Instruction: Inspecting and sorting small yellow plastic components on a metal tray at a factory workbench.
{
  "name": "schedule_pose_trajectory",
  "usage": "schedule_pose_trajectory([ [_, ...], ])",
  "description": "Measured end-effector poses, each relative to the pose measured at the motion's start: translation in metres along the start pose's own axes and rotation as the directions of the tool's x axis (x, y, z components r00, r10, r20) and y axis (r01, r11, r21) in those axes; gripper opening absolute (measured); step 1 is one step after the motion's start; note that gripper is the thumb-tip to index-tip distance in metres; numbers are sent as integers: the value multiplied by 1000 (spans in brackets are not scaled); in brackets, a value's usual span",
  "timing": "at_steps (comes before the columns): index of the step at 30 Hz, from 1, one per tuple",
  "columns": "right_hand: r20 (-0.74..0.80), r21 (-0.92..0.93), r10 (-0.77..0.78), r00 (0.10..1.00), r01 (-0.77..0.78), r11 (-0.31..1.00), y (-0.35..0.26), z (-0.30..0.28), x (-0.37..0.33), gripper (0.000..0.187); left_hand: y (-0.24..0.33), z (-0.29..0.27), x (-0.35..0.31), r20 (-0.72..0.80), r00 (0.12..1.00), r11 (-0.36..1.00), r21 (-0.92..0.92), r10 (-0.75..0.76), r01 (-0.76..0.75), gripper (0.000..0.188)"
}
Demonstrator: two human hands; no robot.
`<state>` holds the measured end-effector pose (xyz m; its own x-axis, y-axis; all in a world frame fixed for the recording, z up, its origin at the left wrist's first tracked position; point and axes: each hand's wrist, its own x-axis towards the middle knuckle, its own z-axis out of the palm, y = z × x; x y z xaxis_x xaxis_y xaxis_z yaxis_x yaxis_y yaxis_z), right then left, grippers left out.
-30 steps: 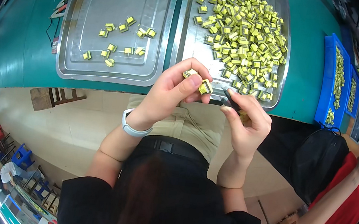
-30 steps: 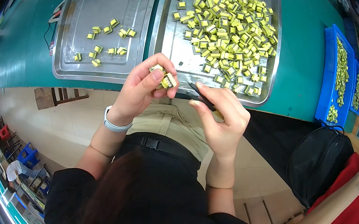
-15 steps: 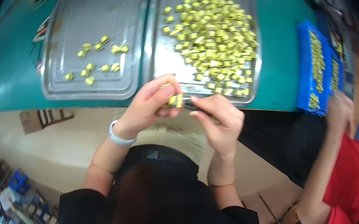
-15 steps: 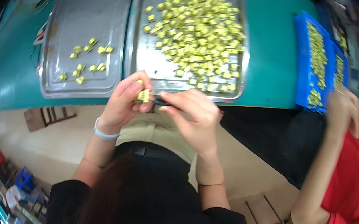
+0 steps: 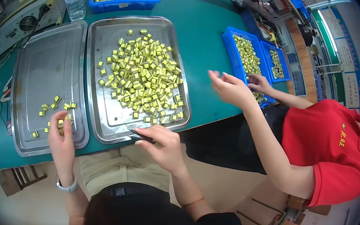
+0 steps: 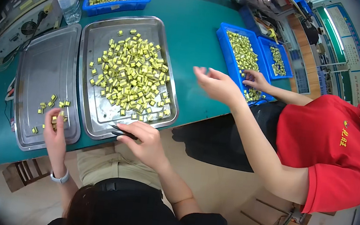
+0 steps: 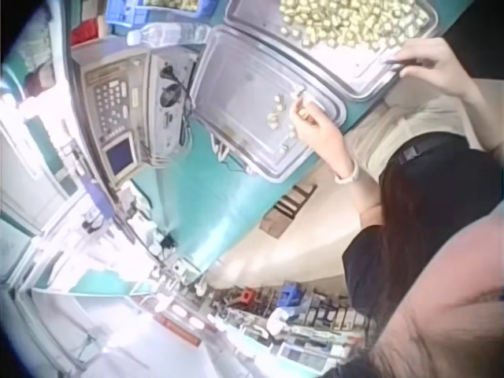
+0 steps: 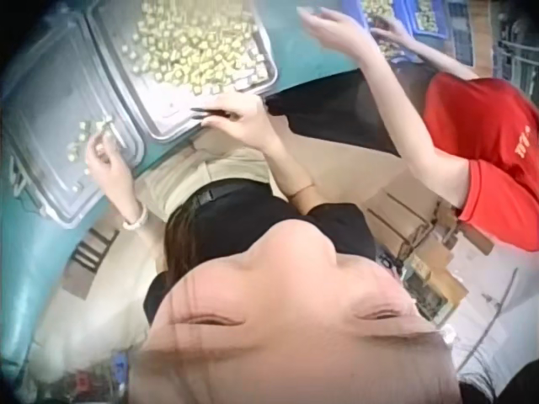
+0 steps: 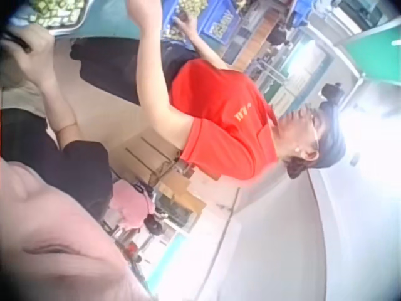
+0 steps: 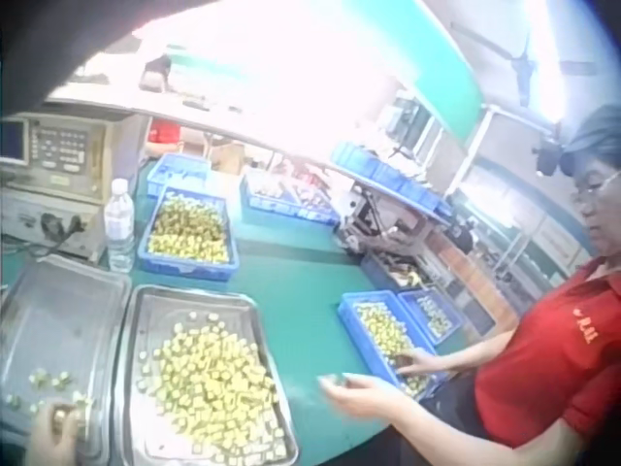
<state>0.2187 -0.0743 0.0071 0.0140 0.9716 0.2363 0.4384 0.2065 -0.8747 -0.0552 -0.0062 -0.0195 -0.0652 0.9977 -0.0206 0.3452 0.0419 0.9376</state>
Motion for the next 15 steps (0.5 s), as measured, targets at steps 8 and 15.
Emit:
schedule_pose_trajectory([
  [8,-60,25,98,993,-97,995,1,-5,-2,33,-1,-2,5,-84,930,663,724,359,-191,30],
  [15,-127,37,140,982,-137,990,3,-8,-6,33,29,71,10,325,840,734,413,435,-540,59],
])
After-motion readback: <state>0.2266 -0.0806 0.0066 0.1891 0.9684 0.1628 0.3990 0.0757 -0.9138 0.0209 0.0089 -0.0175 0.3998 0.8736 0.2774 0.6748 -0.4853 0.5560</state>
